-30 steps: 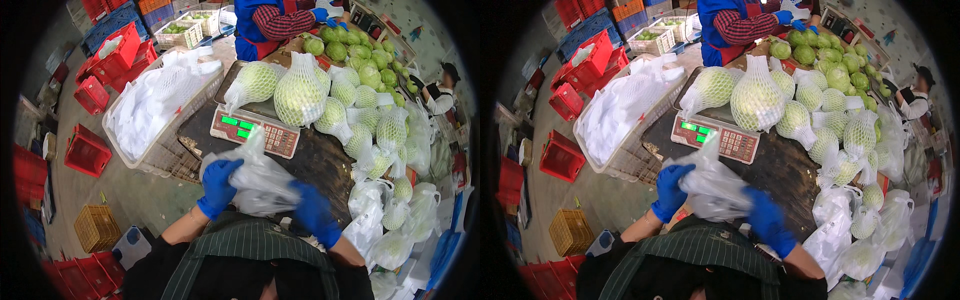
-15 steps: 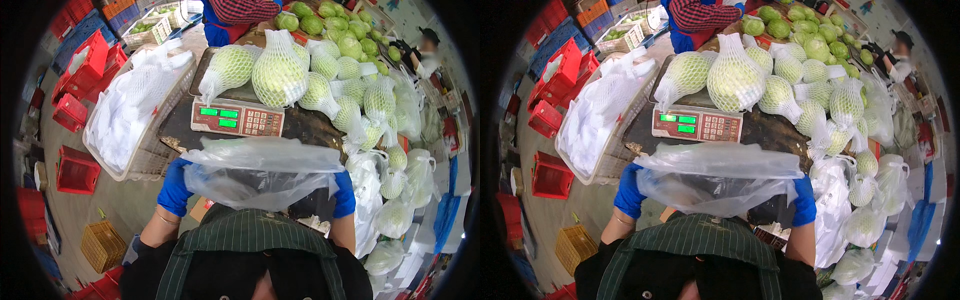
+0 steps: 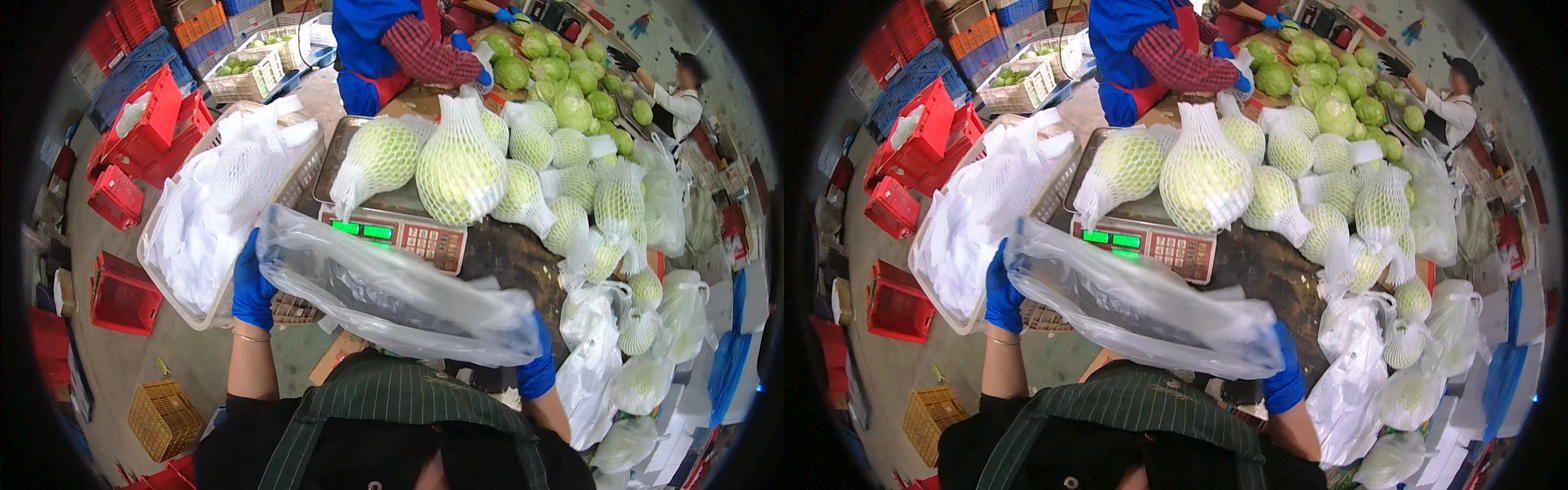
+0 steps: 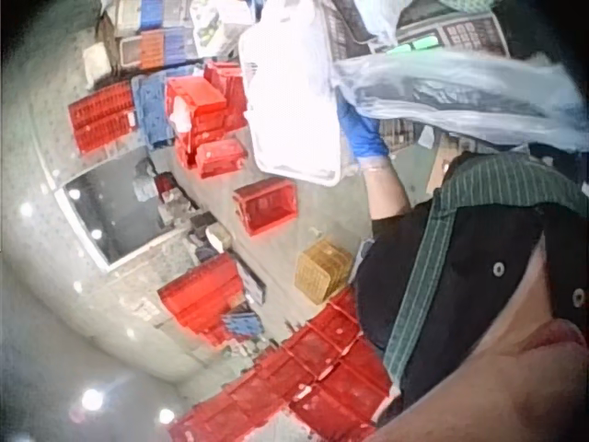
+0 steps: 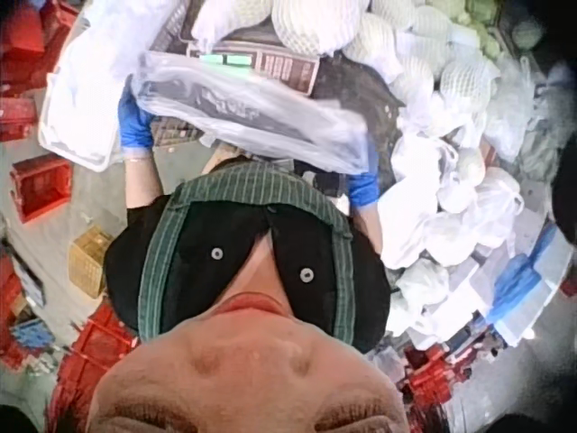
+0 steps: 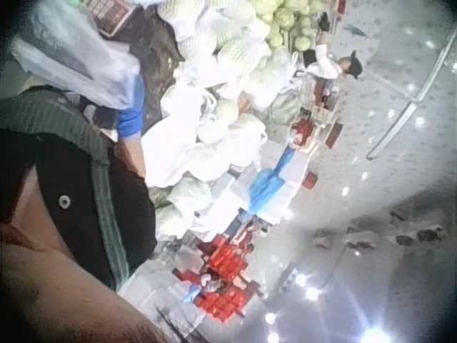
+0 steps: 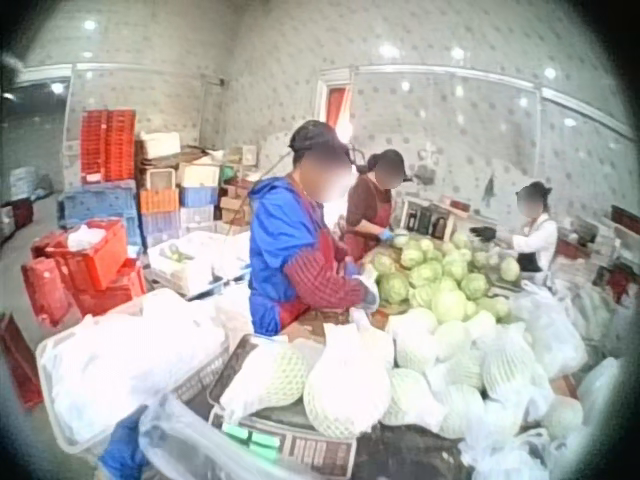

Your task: The person picks up cabbages, places them on a digital scale, and then puts them into plastic bags. The person also removes outer leaves from some cabbages before packaging. The packaged cabbages are placed into red crates.

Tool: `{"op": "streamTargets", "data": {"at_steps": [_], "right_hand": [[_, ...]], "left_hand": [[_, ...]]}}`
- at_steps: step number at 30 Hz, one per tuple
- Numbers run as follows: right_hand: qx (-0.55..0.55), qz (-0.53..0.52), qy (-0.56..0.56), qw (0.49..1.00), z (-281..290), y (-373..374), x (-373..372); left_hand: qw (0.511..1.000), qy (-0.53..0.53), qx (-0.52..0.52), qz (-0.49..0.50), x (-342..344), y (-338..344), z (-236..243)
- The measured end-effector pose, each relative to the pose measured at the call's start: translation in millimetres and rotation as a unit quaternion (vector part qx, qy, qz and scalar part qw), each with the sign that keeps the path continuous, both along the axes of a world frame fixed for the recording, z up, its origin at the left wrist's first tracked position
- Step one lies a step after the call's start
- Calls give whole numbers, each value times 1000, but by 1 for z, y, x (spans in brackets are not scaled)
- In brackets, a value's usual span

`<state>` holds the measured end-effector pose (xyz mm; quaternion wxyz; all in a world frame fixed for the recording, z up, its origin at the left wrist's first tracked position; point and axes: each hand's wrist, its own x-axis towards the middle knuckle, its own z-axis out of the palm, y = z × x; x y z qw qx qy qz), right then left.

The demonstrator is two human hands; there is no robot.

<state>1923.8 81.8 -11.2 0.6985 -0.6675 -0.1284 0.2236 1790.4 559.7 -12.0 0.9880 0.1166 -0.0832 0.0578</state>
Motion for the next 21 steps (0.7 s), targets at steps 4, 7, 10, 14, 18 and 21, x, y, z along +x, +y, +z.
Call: {"op": "streamTargets", "data": {"at_steps": [4,7,10,14,18,21], "right_hand": [[167,-147,-26,975,-4,53,23],[484,-73,312,815,-13,85,52],[450,-107,344,817,-22,91,75],[167,-68,132,975,-29,83,114],[50,94,-17,994,-22,91,162],[217,63,242,944,-8,104,178]], "left_hand": [[971,221,81,37,31,-2,-15],[912,304,259,92,70,18,-12],[936,267,225,54,115,49,-3],[842,272,460,75,188,67,-2],[872,332,352,-72,272,57,-12],[844,278,441,-129,282,47,-14]]}}
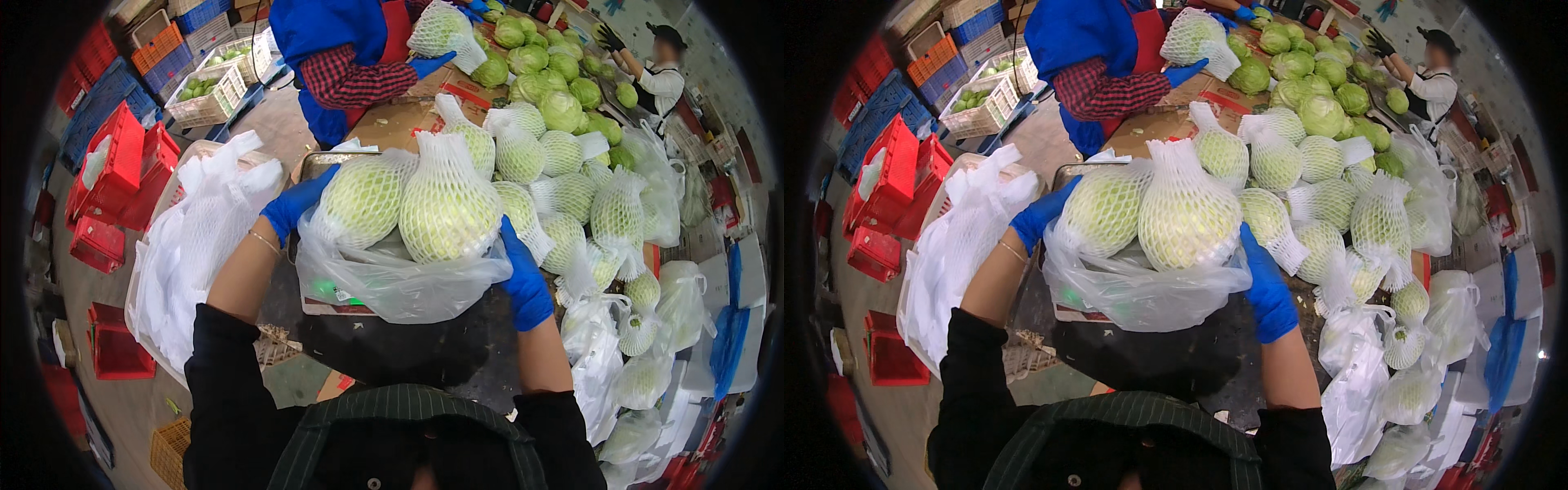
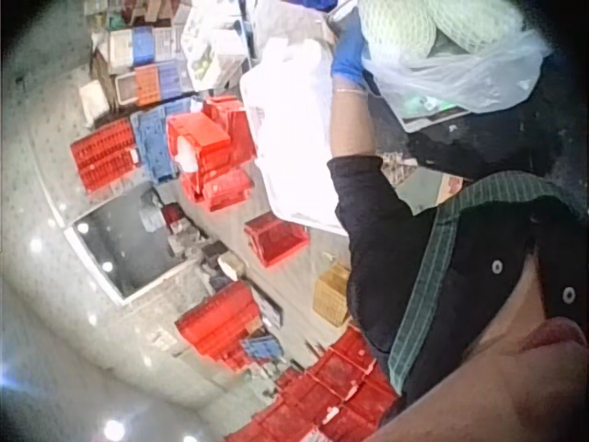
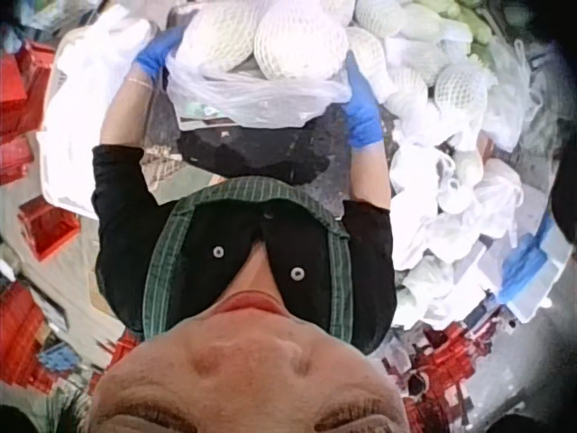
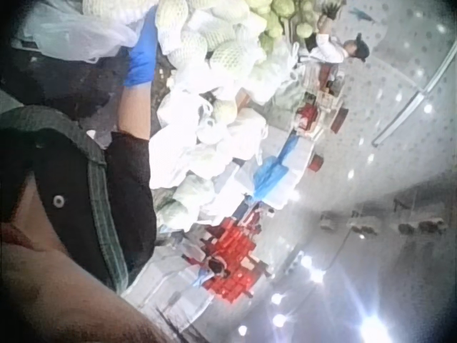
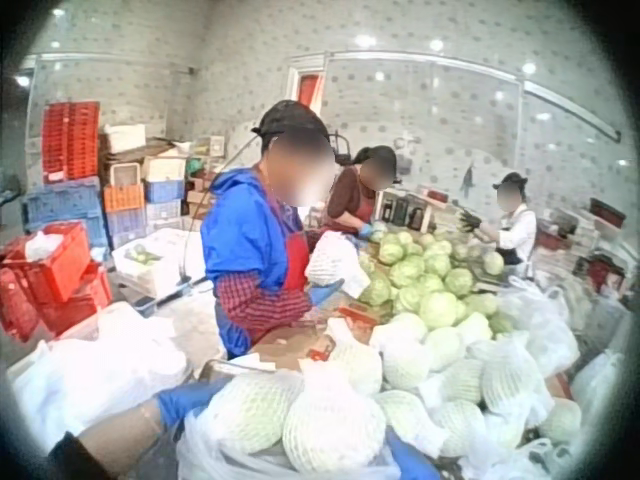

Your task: The person picks up cabbages, places them on a digital scale, and then puts them into plastic bags. The person also removes outer leaves from some cabbages before packaging. The packaged cabbages are placed into red crates.

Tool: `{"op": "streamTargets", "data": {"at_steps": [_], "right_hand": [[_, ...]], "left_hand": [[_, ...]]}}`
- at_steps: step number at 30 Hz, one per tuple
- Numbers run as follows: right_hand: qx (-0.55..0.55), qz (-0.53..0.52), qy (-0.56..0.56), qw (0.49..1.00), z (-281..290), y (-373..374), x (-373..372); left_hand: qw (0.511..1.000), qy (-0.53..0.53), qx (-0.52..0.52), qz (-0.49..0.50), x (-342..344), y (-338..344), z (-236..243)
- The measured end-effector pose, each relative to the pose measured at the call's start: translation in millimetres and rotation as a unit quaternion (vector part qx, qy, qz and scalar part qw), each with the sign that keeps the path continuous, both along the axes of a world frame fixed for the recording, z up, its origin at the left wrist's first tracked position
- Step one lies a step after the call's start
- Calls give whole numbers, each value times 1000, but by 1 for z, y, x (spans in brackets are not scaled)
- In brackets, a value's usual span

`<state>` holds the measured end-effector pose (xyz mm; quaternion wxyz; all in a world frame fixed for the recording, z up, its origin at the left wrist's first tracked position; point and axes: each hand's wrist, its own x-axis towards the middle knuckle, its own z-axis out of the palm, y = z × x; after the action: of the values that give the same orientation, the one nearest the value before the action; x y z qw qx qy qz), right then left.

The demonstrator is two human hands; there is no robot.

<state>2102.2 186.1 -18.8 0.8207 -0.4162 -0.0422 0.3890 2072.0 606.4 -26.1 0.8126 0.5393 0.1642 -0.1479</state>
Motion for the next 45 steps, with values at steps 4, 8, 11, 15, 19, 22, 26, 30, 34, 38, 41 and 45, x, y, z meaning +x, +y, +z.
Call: {"op": "streamTargets", "data": {"at_steps": [4,8,11,15,19,22,26,30,34,38,41,45], "right_hand": [[-111,-29,-1,993,24,-7,-27],[-21,-146,26,989,43,-34,-85],[53,-155,32,986,56,-41,-115],[85,-229,80,966,77,-49,-134],[-120,-312,-121,935,99,-90,-160],[-262,-369,-101,886,124,-146,-182],[-417,-319,-291,800,171,-196,-210],[-530,-335,-206,751,212,-214,-231],[-230,-408,-202,860,217,-226,-241],[-51,-341,-359,867,223,-222,-243],[-26,-312,-296,902,235,-188,-245],[-108,-20,-381,918,235,-141,-263]], "left_hand": [[987,-134,51,-79,-62,-9,22],[995,-60,73,14,-145,-14,61],[994,-54,74,62,-176,-36,81],[975,-17,92,204,-195,-74,118],[945,-162,116,257,-239,-132,157],[950,-105,83,283,-251,-147,179],[960,-65,220,159,-253,-149,194],[896,-263,319,159,-253,-156,203],[753,-457,412,232,-254,-189,217],[658,-576,461,153,-247,-230,249],[610,-663,433,37,-234,-266,268],[741,-548,247,-301,-207,-337,252]]}}
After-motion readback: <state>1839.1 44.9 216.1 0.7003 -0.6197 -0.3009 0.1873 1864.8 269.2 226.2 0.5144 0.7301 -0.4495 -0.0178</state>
